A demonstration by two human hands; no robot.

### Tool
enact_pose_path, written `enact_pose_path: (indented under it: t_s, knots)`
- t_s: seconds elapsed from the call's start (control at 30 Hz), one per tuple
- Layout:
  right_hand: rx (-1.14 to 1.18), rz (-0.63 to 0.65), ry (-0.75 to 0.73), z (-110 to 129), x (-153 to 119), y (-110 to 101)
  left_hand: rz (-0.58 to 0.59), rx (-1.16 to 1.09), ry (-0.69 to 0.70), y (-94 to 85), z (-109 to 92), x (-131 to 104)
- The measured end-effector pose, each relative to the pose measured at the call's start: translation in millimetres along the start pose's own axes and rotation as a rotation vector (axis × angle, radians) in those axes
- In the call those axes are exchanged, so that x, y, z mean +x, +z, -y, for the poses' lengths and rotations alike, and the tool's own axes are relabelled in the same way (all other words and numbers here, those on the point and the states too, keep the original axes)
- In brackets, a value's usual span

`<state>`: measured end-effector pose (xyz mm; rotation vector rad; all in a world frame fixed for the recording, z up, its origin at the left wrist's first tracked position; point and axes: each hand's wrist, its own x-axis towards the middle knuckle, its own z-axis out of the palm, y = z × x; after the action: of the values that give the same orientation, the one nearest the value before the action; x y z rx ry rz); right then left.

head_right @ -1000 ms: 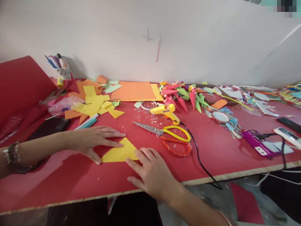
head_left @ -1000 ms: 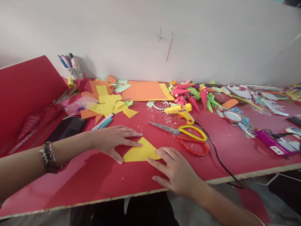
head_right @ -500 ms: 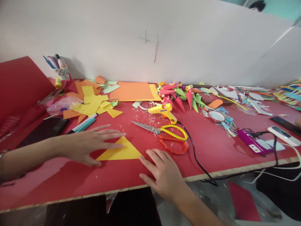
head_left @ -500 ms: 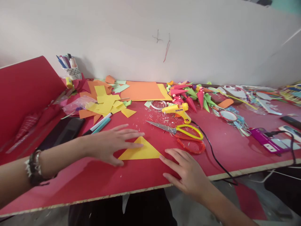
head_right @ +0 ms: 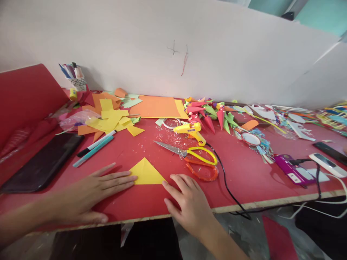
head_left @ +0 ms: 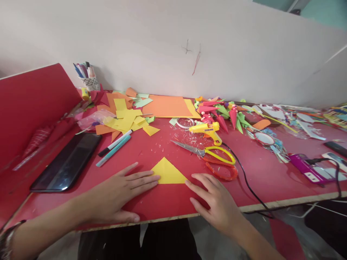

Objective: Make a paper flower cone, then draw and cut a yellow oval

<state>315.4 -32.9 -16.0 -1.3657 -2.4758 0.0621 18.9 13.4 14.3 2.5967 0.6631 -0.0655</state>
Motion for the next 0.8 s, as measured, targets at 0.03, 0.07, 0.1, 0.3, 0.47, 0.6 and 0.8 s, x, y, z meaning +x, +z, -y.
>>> enact_pose_path:
  t_s: [0.03,0.07,0.1,0.3,0.47,0.6,0.8]
  knots:
    - [0.007,0.002,0.004,0,0,0,0.003,0.016,-0.029,-0.3,0,-7]
    - [0.014,0.003,0.01,0,0,0,0.007,0.033,-0.057,-0.4,1,-13]
    - [0.021,0.003,0.017,0,-1,1,0.009,0.051,-0.086,-0.2,2,-18]
    - [0.066,0.01,0.035,1,-2,1,-0.013,0.145,-0.16,-0.8,14,-41]
    - [0.196,0.0,0.106,3,5,-3,-0.077,0.148,-0.189,-10.0,12,-31]
    - [0.316,-0.01,0.181,5,23,-2,-0.249,0.152,-0.383,-5.6,1,-3]
    - [0.249,0.076,0.097,12,47,4,-0.414,0.026,-0.454,12.8,-6,31]
